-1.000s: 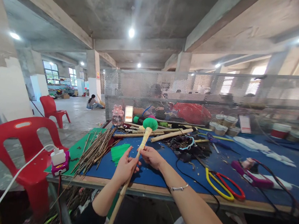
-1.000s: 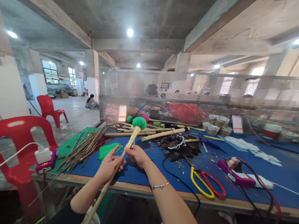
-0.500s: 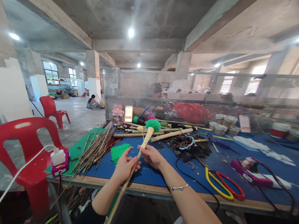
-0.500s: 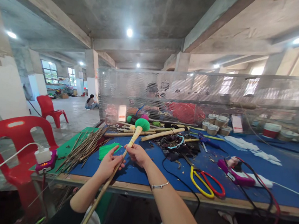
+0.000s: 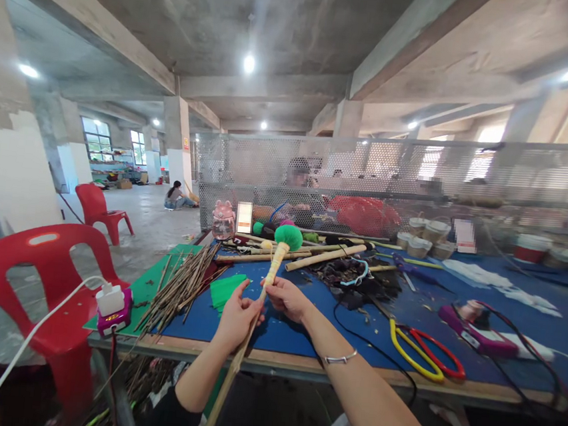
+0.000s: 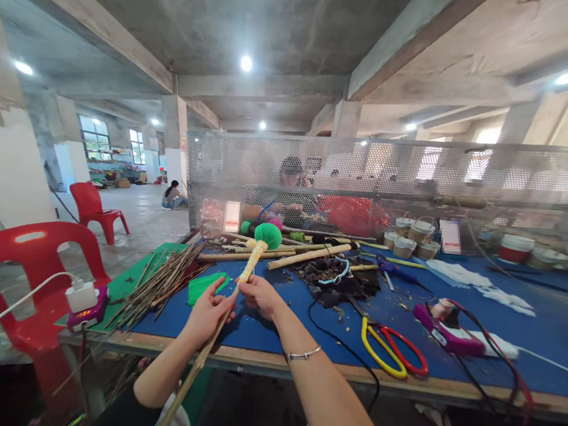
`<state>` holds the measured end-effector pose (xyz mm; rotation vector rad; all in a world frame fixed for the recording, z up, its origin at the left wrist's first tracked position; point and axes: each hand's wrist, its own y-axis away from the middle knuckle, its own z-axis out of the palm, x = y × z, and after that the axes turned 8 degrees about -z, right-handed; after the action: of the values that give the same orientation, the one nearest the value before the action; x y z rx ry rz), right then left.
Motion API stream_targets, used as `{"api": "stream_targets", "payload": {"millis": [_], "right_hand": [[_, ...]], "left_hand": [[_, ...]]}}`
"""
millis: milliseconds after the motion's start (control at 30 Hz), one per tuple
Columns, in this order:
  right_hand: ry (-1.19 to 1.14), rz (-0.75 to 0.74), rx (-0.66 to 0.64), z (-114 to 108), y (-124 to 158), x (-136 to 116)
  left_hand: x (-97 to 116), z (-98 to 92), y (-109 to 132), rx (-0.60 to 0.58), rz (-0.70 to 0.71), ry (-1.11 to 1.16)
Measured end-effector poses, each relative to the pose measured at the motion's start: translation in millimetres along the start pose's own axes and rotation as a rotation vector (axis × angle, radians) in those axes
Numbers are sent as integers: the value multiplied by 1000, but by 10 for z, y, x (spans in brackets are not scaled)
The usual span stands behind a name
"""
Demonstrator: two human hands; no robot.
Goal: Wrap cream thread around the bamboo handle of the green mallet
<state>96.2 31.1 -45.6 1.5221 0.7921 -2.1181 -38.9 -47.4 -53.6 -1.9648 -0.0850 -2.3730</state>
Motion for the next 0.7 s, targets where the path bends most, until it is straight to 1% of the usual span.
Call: {"api": "stream_targets", "payload": {"millis": [67,133,233,300,333,400,500,600,633,700], "right_hand": [[14,7,-10,-7,-1,13],[57,-12,24,-14,-12,34],[122,-40,82,-16,-32,56],[131,-46,83,-11,-34,53],[119,-43,69,-6,-30,45],[73,-29,32,6,-14,25],[31,4,-4,24,6,3],[97,5,31,27,-1,13],[123,-5,53,24,-8,20],[154,-28,98,18,-21,32]], "left_hand": [[33,2,6,-45,-56,5],[32,14,-10,-52,-69,-7],[-9,36,-50,5,14,0],[-30,41,-62,37,65,13],[-32,39,-58,42,68,22],[-15,27,-36,37,43,59],[32,7,5,-18,-18,120],[51,9,10,-44,-75,97],[45,15,2,-36,-79,80],[19,29,-19,-10,-41,52]]}}
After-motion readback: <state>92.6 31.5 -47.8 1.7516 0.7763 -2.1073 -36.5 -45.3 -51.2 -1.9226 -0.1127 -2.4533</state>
